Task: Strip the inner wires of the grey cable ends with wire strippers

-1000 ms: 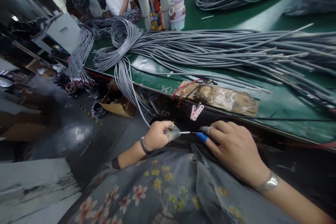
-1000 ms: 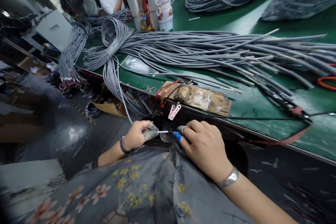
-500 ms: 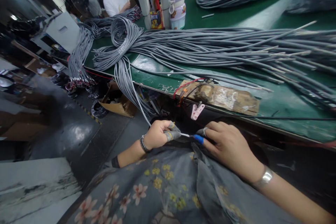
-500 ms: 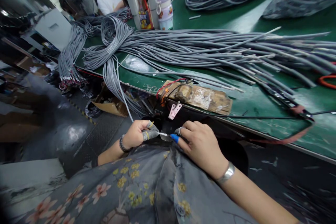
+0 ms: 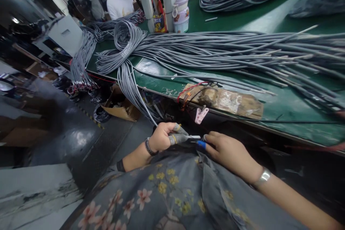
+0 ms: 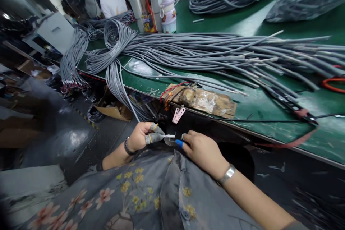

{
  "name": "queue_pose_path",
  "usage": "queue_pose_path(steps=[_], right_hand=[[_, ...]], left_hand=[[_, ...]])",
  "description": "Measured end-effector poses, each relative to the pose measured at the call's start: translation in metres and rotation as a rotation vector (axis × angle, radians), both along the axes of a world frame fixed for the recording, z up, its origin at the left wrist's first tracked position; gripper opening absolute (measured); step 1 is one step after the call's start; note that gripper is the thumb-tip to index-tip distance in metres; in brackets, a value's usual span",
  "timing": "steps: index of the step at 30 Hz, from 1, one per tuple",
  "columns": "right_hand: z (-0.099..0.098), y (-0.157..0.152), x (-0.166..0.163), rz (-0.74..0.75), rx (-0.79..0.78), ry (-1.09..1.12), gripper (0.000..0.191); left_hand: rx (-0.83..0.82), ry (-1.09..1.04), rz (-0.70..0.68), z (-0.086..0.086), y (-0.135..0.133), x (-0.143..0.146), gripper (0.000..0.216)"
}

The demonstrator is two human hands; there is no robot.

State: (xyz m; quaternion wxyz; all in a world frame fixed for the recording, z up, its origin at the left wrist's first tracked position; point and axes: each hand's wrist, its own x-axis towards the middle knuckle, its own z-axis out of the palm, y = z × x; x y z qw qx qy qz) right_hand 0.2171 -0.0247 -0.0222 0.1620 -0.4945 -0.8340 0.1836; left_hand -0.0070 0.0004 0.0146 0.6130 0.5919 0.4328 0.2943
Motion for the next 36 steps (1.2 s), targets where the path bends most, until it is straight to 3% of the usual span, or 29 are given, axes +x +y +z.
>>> queue_pose_path(steps=[5,10,13,18,21,24,27,31,36], right_hand=[[0.006,0.0,0.006,-0.157,0.042,0.247,0.032],[0.015,0.0,-0.003,-0.09,-0.136,0.517,0.025],[0.019,0.003,-0.01,-0.068,-0.382,0.653,0.034],[0.013,0.003,-0.016,-0.084,-1.114,0.996,0.052],[0.006,0.001,-0.021,-0.142,-1.208,1.118,0.056],[0.003,-0.001,-0.023,-0.181,-1.091,1.078,0.056],[0.006,-0.001,-0.021,-0.166,-0.79,0.951,0.051],[0.01,-0.002,-0.016,-0.071,-0.271,0.694,0.032],[0.008,-0.003,-0.019,0.057,0.016,0.535,0.02]], left_hand=[[-0.057,0.017,0.055,-0.005,0.003,0.001,0.051],[-0.032,0.047,-0.011,-0.012,0.003,0.001,0.049],[0.07,0.095,-0.115,-0.013,0.004,-0.001,0.045],[0.164,0.087,-0.299,-0.011,0.005,-0.004,0.042],[0.16,0.063,-0.199,-0.016,0.003,0.001,0.047],[0.108,0.061,-0.042,-0.026,0.0,0.008,0.049],[0.162,0.164,0.056,-0.031,-0.002,0.012,0.037],[0.407,0.497,0.031,-0.025,-0.006,0.015,0.014],[0.589,0.71,-0.034,-0.022,-0.008,0.022,0.014]])
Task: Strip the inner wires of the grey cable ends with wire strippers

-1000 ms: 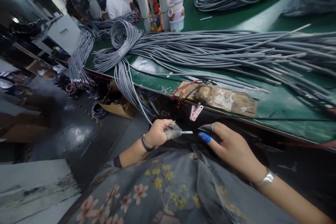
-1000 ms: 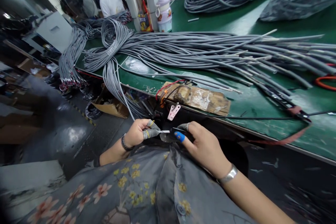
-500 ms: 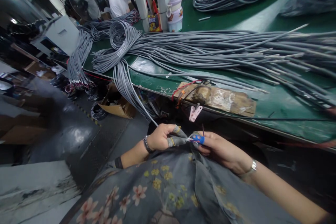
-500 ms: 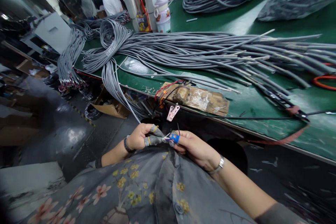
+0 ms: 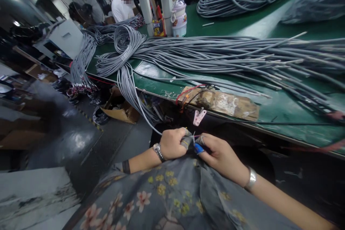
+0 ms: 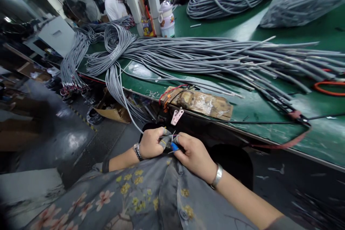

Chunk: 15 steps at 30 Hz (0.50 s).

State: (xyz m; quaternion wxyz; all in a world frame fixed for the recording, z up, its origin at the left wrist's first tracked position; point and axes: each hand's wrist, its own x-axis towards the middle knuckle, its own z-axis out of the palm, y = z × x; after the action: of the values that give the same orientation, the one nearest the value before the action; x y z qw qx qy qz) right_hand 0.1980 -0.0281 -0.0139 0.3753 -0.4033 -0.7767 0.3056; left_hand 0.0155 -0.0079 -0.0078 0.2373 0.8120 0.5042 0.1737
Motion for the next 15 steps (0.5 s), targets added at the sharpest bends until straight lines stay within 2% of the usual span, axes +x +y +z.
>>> queue_pose_path(steps=[3,7,9,11,13,15], right_hand=[[0.002,-0.001,-0.003,0.006,0.052,-0.006,0.022],[0.008,-0.001,0.01,-0.04,0.056,0.067,0.023],[0.011,0.003,0.031,-0.21,0.122,0.077,0.02],[0.015,0.009,0.061,-0.479,0.214,0.012,0.018],[0.021,0.017,0.095,-0.751,0.244,-0.158,0.021],[0.031,0.026,0.125,-0.97,0.156,-0.443,0.023]], left_hand=[[0.002,-0.021,-0.052,-0.004,0.002,0.002,0.014],[-0.195,-0.304,-0.047,-0.009,0.005,-0.005,0.013],[-0.34,-0.441,-0.018,-0.011,0.004,-0.011,0.016],[-0.432,-0.508,0.003,-0.012,0.004,-0.016,0.023],[-0.48,-0.579,-0.005,-0.01,0.004,-0.019,0.03],[-0.516,-0.636,-0.012,-0.006,0.005,-0.021,0.037]])
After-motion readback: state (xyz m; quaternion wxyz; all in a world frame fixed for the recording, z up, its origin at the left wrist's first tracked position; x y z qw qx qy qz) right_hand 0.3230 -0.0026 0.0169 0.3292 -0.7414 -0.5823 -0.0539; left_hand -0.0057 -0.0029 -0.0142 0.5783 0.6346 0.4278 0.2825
